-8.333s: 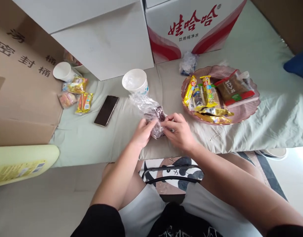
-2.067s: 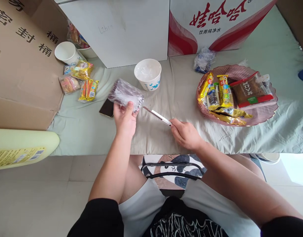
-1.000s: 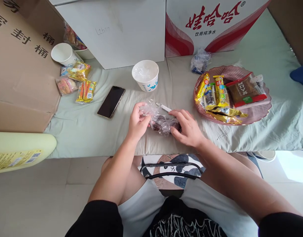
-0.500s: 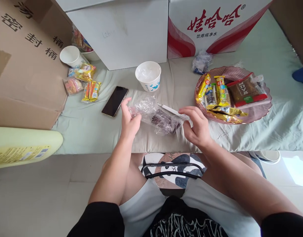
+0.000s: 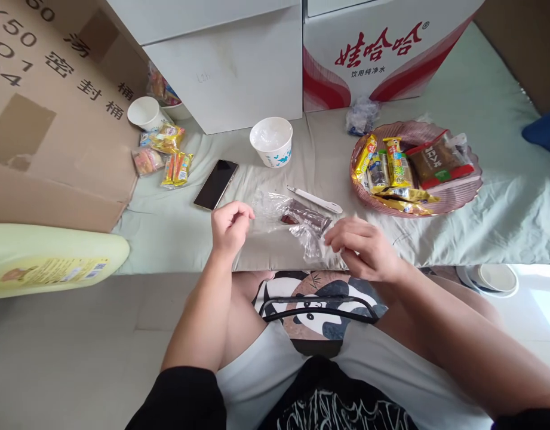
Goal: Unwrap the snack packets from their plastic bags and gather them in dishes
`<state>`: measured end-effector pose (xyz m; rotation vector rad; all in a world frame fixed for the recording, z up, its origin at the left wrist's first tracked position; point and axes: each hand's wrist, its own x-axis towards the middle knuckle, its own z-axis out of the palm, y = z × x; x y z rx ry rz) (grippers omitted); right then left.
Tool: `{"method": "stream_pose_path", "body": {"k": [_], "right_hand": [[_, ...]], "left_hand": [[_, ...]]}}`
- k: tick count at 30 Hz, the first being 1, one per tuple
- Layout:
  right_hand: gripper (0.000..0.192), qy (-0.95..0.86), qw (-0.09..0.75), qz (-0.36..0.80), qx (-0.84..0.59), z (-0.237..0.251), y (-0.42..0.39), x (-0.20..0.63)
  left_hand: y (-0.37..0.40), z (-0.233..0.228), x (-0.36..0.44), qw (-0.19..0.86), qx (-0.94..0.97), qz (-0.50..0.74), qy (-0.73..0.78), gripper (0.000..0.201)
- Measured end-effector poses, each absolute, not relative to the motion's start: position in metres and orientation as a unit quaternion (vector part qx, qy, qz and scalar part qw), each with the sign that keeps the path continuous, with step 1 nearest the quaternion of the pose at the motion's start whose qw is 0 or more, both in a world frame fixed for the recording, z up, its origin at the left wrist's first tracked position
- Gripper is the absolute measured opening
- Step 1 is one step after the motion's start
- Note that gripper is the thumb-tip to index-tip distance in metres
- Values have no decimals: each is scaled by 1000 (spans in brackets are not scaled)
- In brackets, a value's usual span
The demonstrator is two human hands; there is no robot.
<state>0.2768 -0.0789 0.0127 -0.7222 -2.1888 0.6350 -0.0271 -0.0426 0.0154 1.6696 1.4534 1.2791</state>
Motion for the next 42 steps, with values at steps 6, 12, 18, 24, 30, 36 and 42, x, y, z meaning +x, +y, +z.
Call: {"method": "stream_pose_path", "body": {"k": [6,12,18,24,30,36,42], "right_hand": [[37,-866,89,213,-443,13,-83,275],[45,-706,5,80,-703,23,-86,258],[32,-842,226,58,-487,11,-86,251],[25,-870,254,87,-414,-11,-87,239],[31,-842,132,97,-515,3,-86,235],[51,-835,99,120,-528,11,-83,237],[38,-836,94,77,-535,15,-85,246]], "left_hand": [[-46,15,-32,382,643,328,577,9],[-42,11,-8,131,790,212,560,42],[-31,8,8,221,810,108,533,17],[-30,11,21,237,784,124,560,16],[-30,8,26,307,708,170,613,18],[-29,8,21,454,634,211,589,28],[-26,9,24,493,569,285,594,26]]}}
